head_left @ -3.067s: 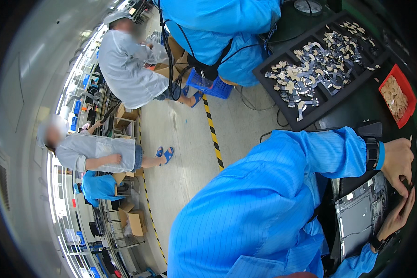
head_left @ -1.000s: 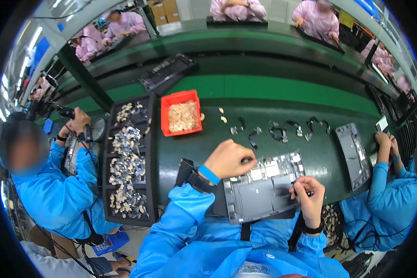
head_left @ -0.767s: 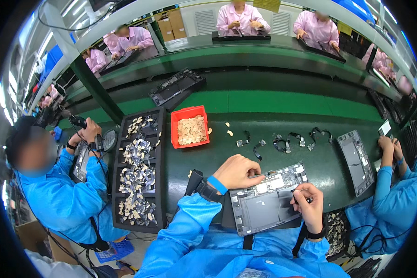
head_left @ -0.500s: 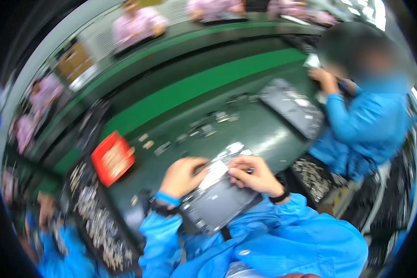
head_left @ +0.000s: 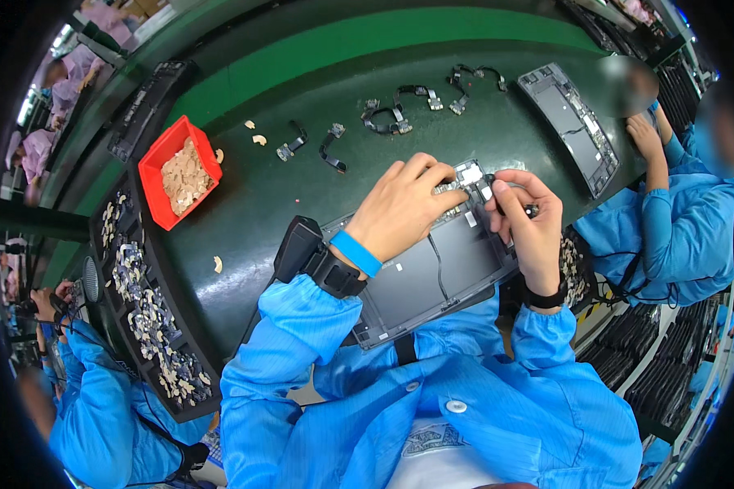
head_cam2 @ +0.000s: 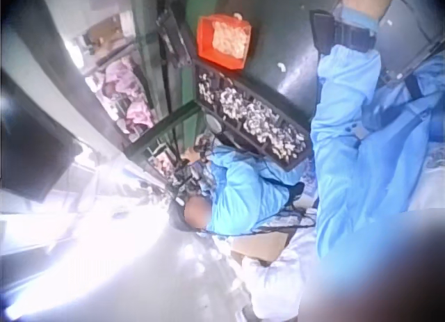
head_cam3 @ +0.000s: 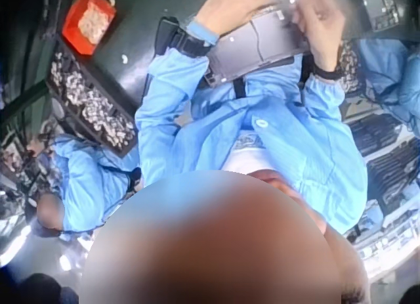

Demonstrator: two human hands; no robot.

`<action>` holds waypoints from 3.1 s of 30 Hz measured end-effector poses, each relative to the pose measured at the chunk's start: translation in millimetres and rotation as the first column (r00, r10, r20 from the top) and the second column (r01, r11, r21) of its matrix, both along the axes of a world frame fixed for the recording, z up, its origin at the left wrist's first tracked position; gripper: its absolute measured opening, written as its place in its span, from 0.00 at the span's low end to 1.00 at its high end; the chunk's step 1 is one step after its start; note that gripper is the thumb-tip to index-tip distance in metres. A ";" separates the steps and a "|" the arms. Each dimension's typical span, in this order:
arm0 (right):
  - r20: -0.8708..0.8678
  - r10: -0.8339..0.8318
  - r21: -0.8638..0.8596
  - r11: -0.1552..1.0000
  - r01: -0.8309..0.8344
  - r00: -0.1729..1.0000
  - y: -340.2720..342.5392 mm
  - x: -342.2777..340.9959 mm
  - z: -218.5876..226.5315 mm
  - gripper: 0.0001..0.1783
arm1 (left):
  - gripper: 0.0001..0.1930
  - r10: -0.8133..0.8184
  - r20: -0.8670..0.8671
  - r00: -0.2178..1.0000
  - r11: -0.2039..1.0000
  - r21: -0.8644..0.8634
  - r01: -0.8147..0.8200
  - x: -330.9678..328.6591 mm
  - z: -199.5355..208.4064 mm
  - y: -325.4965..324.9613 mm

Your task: Assembling internal cables and components of a portable electronic device on a factory production line.

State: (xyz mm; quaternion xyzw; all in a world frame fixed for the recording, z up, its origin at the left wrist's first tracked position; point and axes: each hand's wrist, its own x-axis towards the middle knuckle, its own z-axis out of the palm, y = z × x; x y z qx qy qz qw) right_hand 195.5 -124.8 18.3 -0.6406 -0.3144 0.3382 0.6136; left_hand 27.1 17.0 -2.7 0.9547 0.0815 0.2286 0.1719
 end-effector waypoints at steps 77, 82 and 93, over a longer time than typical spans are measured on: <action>0.249 0.049 -0.335 0.941 0.039 0.967 16.3 -30.6 -0.7 0.09 | 0.17 0.071 0.133 0.989 0.983 -0.179 -0.047 -6.7 -3.4 3.2; 0.284 0.050 -0.322 0.946 0.046 0.958 15.0 -29.9 -2.5 0.09 | 0.18 0.059 0.126 0.990 0.987 -0.159 -0.038 -7.7 -2.4 3.1; 0.186 0.089 -0.339 0.941 -0.021 0.979 15.7 -26.5 1.6 0.09 | 0.16 0.039 0.093 0.995 0.992 -0.124 -0.027 -9.7 -1.6 3.9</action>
